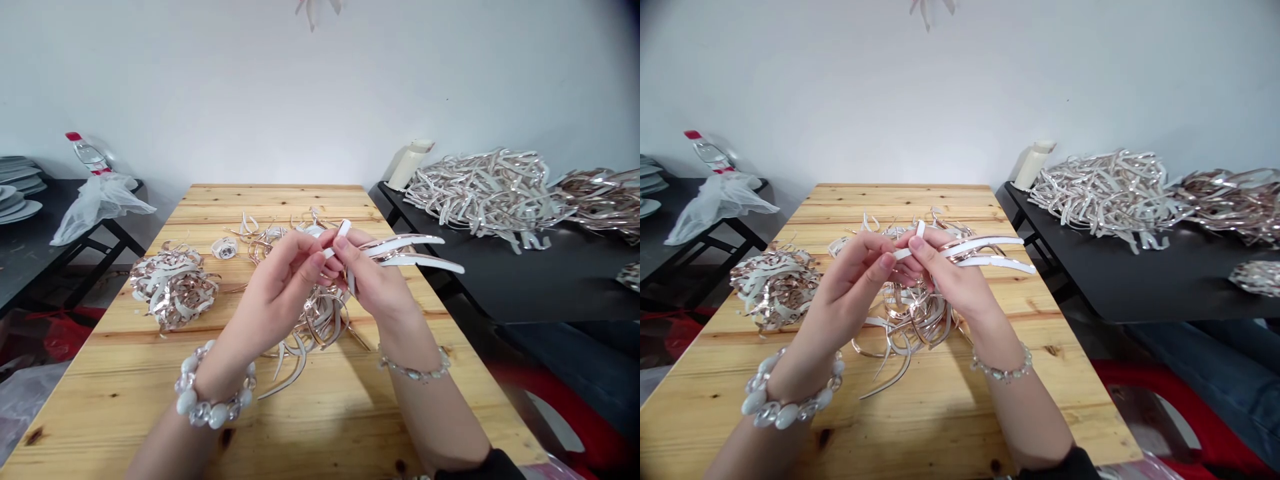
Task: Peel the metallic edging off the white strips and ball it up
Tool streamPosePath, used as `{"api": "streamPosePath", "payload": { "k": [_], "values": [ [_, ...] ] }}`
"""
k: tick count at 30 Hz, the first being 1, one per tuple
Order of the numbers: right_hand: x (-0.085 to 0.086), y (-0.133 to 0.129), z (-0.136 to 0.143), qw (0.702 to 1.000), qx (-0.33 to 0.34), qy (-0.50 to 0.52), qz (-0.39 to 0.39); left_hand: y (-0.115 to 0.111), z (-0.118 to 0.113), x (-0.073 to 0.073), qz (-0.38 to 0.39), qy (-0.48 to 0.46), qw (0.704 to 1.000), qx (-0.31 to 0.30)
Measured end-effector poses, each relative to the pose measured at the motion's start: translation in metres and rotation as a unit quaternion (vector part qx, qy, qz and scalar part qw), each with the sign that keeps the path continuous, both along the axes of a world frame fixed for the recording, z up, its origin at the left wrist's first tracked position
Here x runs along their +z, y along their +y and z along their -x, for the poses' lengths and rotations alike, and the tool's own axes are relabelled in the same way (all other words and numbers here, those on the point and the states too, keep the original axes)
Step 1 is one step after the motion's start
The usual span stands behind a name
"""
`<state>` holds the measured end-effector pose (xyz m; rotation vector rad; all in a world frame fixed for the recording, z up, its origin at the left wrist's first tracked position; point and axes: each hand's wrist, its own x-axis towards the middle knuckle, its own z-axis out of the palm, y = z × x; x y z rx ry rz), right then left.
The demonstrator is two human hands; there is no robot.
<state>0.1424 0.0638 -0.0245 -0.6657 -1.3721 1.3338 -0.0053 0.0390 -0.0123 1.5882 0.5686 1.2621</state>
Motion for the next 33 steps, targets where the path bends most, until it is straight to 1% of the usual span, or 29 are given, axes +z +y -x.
{"api": "streamPosePath", "payload": {
  "k": [4, 8, 10, 13, 16, 21, 27, 30, 33],
  "values": [
    [0.003, 0.0, 0.001, 0.999, 0.006, 0.033, 0.02, -0.004, 0.0, -0.002, -0.028, 0.056, 0.998, 0.016],
    [0.005, 0.0, 0.001, 0.996, -0.01, 0.076, 0.043, -0.008, 0.001, -0.002, -0.074, 0.111, 0.99, 0.039],
    [0.007, 0.0, 0.001, 0.995, -0.017, 0.078, 0.054, -0.009, 0.002, 0.0, -0.101, 0.125, 0.986, 0.04],
    [0.01, -0.001, 0.0, 0.995, -0.03, 0.068, 0.064, -0.01, 0.002, 0.001, -0.122, 0.123, 0.984, 0.031],
    [0.013, -0.001, -0.001, 0.995, -0.043, 0.06, 0.062, -0.012, 0.003, 0.003, -0.121, 0.136, 0.983, 0.016],
    [0.013, 0.0, -0.005, 0.993, -0.061, 0.067, 0.073, -0.015, 0.005, 0.005, -0.122, 0.149, 0.981, -0.018],
    [0.008, 0.01, -0.014, 0.985, -0.069, 0.114, 0.106, -0.021, 0.006, 0.009, -0.147, 0.185, 0.971, -0.032],
    [0.006, 0.018, -0.022, 0.98, -0.077, 0.133, 0.125, -0.026, 0.007, 0.012, -0.163, 0.181, 0.969, -0.033],
    [0.006, 0.023, -0.028, 0.967, -0.095, 0.18, 0.154, -0.026, 0.008, 0.011, -0.164, 0.166, 0.972, -0.034]
  ]
}}
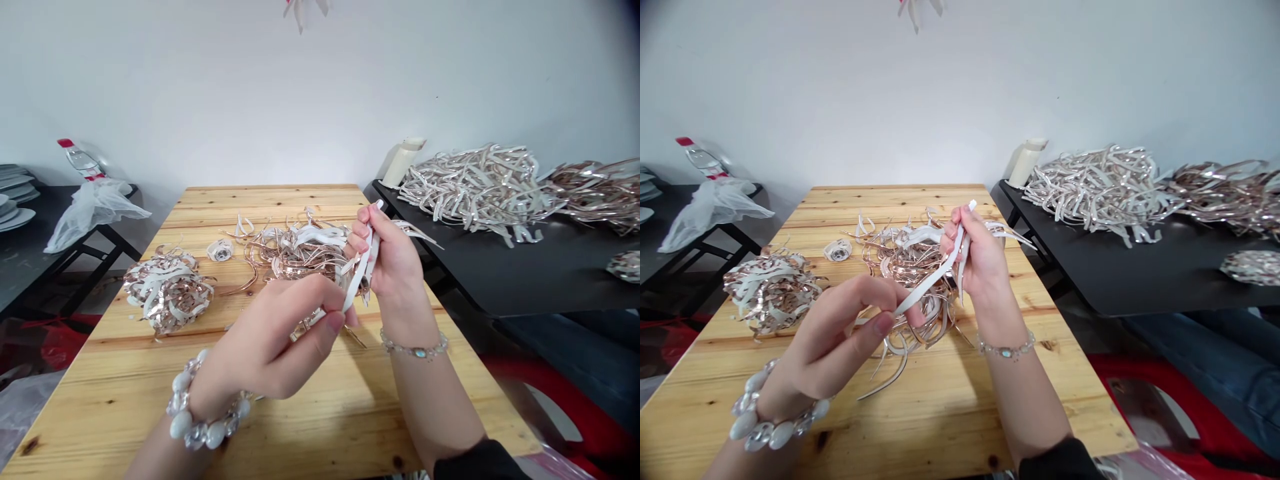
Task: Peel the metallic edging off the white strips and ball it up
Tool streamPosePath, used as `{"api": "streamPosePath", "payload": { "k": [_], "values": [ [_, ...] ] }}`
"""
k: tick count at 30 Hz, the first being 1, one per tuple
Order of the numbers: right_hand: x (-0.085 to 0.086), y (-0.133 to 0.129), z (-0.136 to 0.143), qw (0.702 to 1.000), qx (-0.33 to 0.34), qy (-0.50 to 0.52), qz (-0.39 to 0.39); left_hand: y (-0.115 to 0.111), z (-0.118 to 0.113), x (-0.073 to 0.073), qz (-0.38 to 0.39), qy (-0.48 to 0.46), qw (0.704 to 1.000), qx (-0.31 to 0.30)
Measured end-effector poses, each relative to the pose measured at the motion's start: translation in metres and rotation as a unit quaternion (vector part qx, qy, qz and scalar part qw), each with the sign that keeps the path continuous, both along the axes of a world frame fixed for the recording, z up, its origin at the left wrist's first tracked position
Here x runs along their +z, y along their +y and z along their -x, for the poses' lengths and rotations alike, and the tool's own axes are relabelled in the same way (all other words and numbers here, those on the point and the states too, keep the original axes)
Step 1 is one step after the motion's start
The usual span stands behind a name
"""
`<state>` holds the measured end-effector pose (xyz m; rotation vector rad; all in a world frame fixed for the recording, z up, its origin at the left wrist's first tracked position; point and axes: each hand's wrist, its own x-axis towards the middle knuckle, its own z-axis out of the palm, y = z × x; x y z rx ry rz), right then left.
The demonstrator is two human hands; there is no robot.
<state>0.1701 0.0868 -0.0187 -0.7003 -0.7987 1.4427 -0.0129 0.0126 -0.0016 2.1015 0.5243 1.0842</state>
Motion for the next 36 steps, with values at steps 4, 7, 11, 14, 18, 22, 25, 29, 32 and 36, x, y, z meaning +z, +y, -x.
{"api": "streamPosePath", "payload": {
  "k": [4, 7, 11, 14, 18, 22, 25, 29, 32, 36],
  "values": [
    [0.004, -0.003, 0.001, 0.997, -0.073, 0.035, -0.014, 0.01, 0.0, -0.009, 0.011, -0.127, 0.985, 0.119],
    [0.009, -0.013, 0.009, 0.988, -0.133, -0.002, -0.072, 0.021, -0.002, -0.014, -0.055, -0.19, 0.945, 0.262],
    [0.013, -0.028, 0.025, 0.98, -0.142, -0.058, -0.128, 0.028, -0.011, -0.019, -0.053, 0.023, 0.964, 0.258],
    [0.011, -0.035, 0.034, 0.976, -0.141, -0.081, -0.142, 0.028, -0.02, -0.025, -0.025, 0.095, 0.972, 0.211],
    [0.006, -0.035, 0.033, 0.965, -0.111, -0.178, -0.159, 0.026, -0.022, -0.027, 0.036, 0.07, 0.975, 0.207],
    [0.002, -0.031, 0.028, 0.936, -0.051, -0.315, -0.15, 0.025, -0.015, -0.018, 0.099, 0.021, 0.972, 0.214],
    [0.0, -0.029, 0.026, 0.938, -0.06, -0.309, -0.144, 0.025, -0.013, -0.015, 0.125, -0.01, 0.972, 0.199],
    [-0.001, -0.027, 0.026, 0.971, -0.053, -0.217, -0.086, 0.024, -0.015, -0.017, 0.179, -0.035, 0.971, 0.153],
    [0.0, -0.025, 0.026, 0.981, -0.041, -0.177, -0.067, 0.022, -0.016, -0.016, 0.192, -0.031, 0.97, 0.143],
    [0.001, -0.022, 0.025, 0.992, -0.053, -0.108, -0.045, 0.019, -0.016, -0.014, 0.191, -0.045, 0.972, 0.131]
  ]
}}
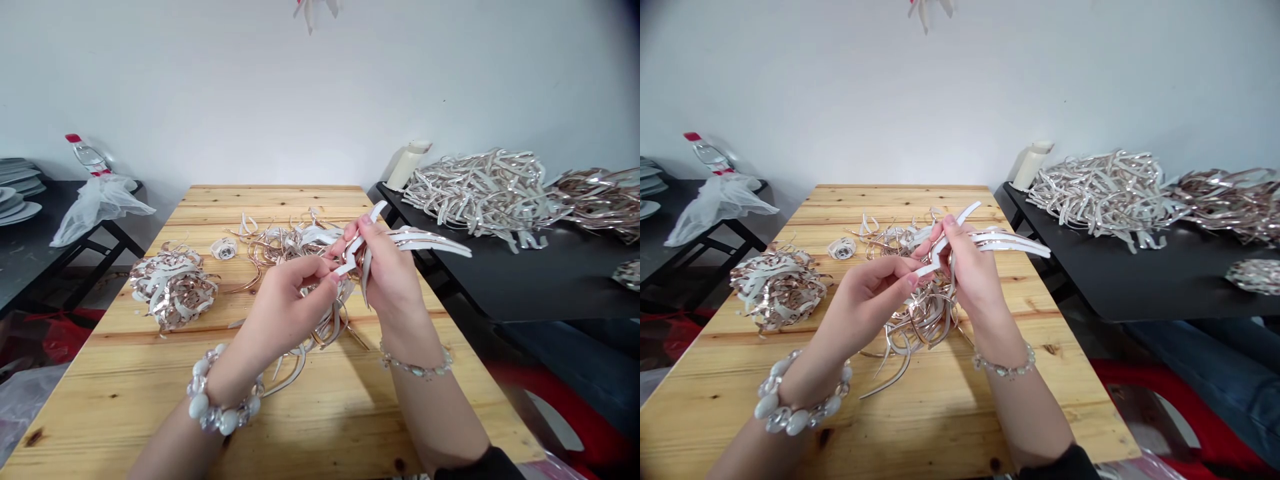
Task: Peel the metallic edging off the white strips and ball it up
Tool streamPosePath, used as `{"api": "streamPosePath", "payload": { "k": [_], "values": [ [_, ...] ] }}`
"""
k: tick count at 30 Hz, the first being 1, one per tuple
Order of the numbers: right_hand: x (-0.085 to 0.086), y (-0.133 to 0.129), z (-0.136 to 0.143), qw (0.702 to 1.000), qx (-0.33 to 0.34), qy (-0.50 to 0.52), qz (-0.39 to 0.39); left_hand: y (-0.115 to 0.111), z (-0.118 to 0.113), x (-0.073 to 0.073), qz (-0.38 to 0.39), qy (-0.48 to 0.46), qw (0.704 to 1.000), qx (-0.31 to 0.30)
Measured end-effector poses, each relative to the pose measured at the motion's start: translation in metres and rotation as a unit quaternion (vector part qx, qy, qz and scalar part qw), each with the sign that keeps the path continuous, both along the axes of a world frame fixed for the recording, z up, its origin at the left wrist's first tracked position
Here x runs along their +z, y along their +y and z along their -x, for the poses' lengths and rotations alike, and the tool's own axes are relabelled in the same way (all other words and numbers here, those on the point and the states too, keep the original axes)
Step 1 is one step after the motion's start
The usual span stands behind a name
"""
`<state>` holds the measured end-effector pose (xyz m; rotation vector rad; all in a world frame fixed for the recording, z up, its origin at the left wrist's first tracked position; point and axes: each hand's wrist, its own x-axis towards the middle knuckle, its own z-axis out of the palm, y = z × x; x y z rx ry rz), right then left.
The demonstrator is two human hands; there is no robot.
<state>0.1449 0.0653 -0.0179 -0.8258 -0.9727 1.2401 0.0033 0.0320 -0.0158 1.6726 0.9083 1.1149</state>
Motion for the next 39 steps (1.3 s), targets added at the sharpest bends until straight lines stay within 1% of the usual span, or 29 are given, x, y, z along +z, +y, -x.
{"api": "streamPosePath", "payload": {
  "k": [5, 7, 10, 13, 15, 16, 18, 20, 22, 23, 25, 27, 28, 30, 32, 36, 39],
  "values": [
    [0.003, 0.003, -0.002, 0.994, -0.03, 0.107, 0.022, -0.006, -0.007, -0.001, 0.002, -0.023, 1.0, -0.013],
    [0.006, 0.005, -0.003, 0.987, -0.043, 0.148, 0.043, -0.008, -0.01, -0.002, -0.002, -0.024, 0.999, -0.023],
    [0.01, 0.01, -0.004, 0.97, -0.048, 0.215, 0.103, -0.008, -0.011, -0.002, -0.028, -0.02, 0.997, -0.073],
    [0.012, 0.014, -0.004, 0.947, -0.036, 0.279, 0.154, -0.006, -0.008, -0.002, -0.059, -0.012, 0.99, -0.126],
    [0.012, 0.015, -0.004, 0.942, -0.04, 0.294, 0.16, -0.004, -0.006, -0.002, -0.067, -0.006, 0.99, -0.127],
    [0.011, 0.015, -0.004, 0.945, -0.055, 0.287, 0.146, -0.004, -0.005, -0.003, -0.066, -0.007, 0.991, -0.117],
    [0.009, 0.014, -0.005, 0.96, -0.098, 0.248, 0.09, -0.003, -0.003, -0.004, -0.057, -0.023, 0.993, -0.104],
    [0.007, 0.013, -0.006, 0.97, -0.136, 0.202, 0.026, -0.002, -0.002, -0.005, -0.041, -0.059, 0.99, -0.122],
    [0.005, 0.011, -0.008, 0.975, -0.149, 0.166, -0.01, -0.001, -0.002, -0.006, -0.026, -0.098, 0.985, -0.14],
    [0.004, 0.01, -0.008, 0.977, -0.151, 0.148, -0.023, 0.0, -0.002, -0.006, -0.024, -0.108, 0.985, -0.131],
    [0.003, 0.007, -0.006, 0.98, -0.16, 0.102, -0.055, 0.002, -0.002, -0.007, -0.028, -0.082, 0.993, -0.083],
    [0.003, 0.001, -0.001, 0.98, -0.166, 0.055, -0.094, 0.005, -0.004, -0.01, -0.039, -0.001, 0.999, -0.037],
    [0.003, -0.002, 0.002, 0.979, -0.166, 0.04, -0.113, 0.006, -0.005, -0.012, -0.041, 0.047, 0.998, -0.028],
    [0.003, -0.008, 0.009, 0.977, -0.155, 0.026, -0.141, 0.008, -0.009, -0.016, -0.035, 0.119, 0.992, -0.032],
    [0.001, -0.012, 0.013, 0.978, -0.136, 0.024, -0.156, 0.01, -0.012, -0.019, -0.02, 0.147, 0.988, -0.039],
    [-0.001, -0.011, 0.013, 0.985, -0.084, -0.009, -0.149, 0.011, -0.015, -0.021, -0.02, 0.126, 0.991, -0.033],
    [-0.002, -0.007, 0.009, 0.99, -0.038, -0.073, -0.116, 0.011, -0.012, -0.018, -0.008, 0.096, 0.995, -0.001]
  ]
}}
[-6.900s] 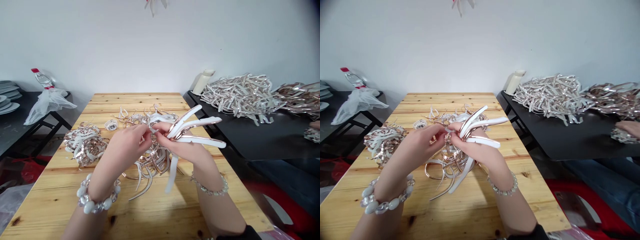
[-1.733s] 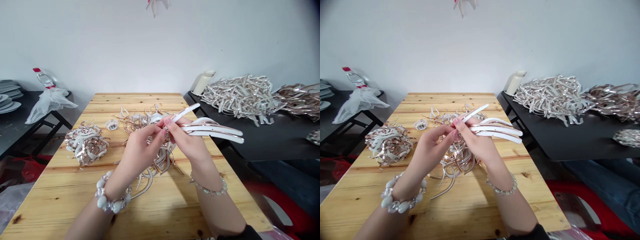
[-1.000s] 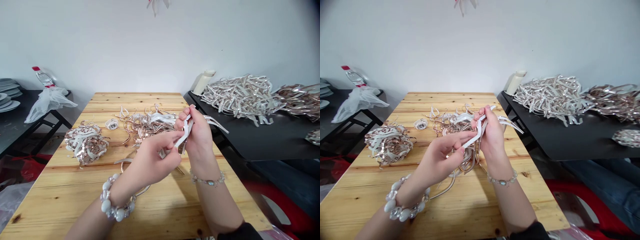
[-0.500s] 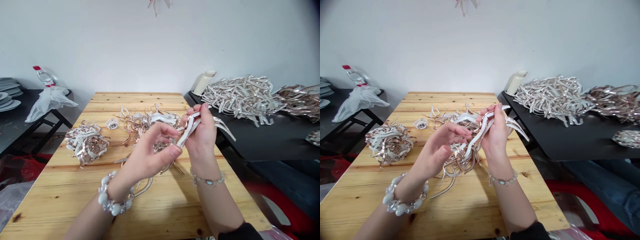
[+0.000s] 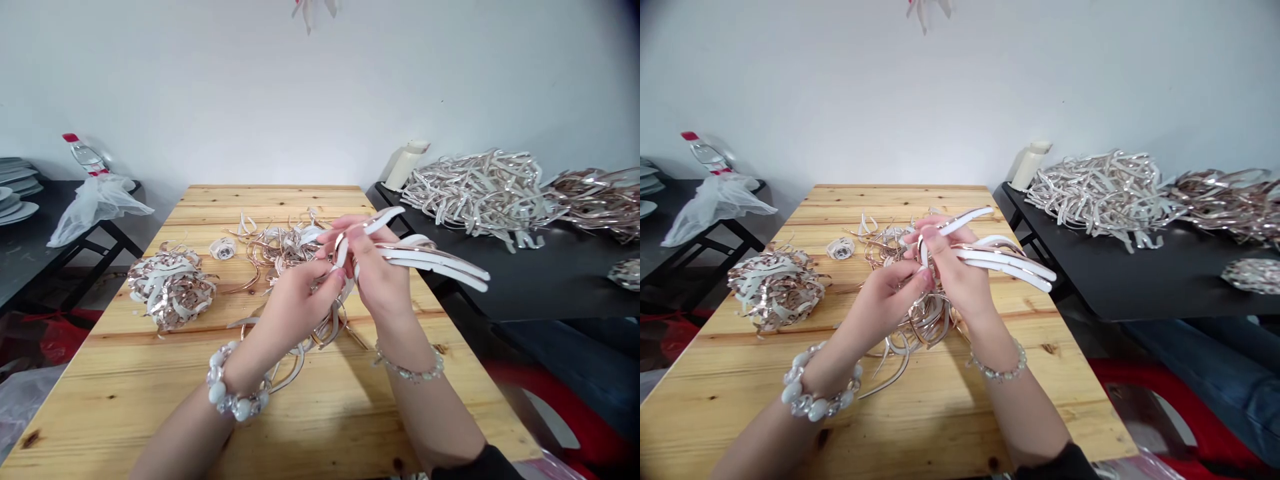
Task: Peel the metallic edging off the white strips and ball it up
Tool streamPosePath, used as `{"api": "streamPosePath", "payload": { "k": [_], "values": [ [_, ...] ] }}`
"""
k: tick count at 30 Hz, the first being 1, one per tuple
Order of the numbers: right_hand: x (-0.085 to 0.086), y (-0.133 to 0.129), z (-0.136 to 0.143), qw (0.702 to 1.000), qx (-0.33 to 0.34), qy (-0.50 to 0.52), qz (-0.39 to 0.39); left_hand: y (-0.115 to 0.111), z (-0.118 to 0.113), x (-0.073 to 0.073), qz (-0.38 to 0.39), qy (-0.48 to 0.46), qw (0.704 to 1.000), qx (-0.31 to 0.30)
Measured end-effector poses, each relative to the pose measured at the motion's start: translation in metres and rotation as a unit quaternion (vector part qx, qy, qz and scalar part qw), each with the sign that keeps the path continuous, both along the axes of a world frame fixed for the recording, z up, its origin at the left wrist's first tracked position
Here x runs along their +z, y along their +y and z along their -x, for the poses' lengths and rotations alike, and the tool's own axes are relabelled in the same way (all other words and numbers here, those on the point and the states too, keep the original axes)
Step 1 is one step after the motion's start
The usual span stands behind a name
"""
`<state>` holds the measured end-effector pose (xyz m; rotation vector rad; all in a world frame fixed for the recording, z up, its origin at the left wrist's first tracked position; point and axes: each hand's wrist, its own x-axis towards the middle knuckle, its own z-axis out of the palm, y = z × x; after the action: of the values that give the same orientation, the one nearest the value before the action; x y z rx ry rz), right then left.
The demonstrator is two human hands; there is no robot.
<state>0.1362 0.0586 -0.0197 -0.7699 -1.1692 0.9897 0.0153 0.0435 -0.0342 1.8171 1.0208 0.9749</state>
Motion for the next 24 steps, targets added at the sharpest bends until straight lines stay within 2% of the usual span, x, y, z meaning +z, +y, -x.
{"api": "streamPosePath", "payload": {
  "k": [3, 7, 14, 19, 24],
  "values": [
    [0.0, 0.002, -0.001, 0.998, 0.02, -0.043, 0.038, 0.001, 0.002, 0.001, 0.006, -0.027, 0.999, 0.016],
    [0.0, 0.003, 0.001, 0.998, 0.016, 0.012, 0.06, 0.0, 0.001, 0.0, -0.017, -0.086, 0.996, 0.0],
    [0.002, 0.004, 0.003, 0.991, 0.015, 0.079, 0.103, -0.003, 0.004, 0.005, -0.048, -0.05, 0.997, -0.019],
    [0.002, 0.007, -0.002, 0.972, 0.076, 0.154, 0.159, -0.005, 0.005, 0.01, -0.07, -0.041, 0.996, -0.046],
    [0.003, 0.014, -0.014, 0.944, 0.149, 0.203, 0.215, -0.01, 0.003, 0.014, -0.118, -0.002, 0.986, -0.114]
  ]
}}
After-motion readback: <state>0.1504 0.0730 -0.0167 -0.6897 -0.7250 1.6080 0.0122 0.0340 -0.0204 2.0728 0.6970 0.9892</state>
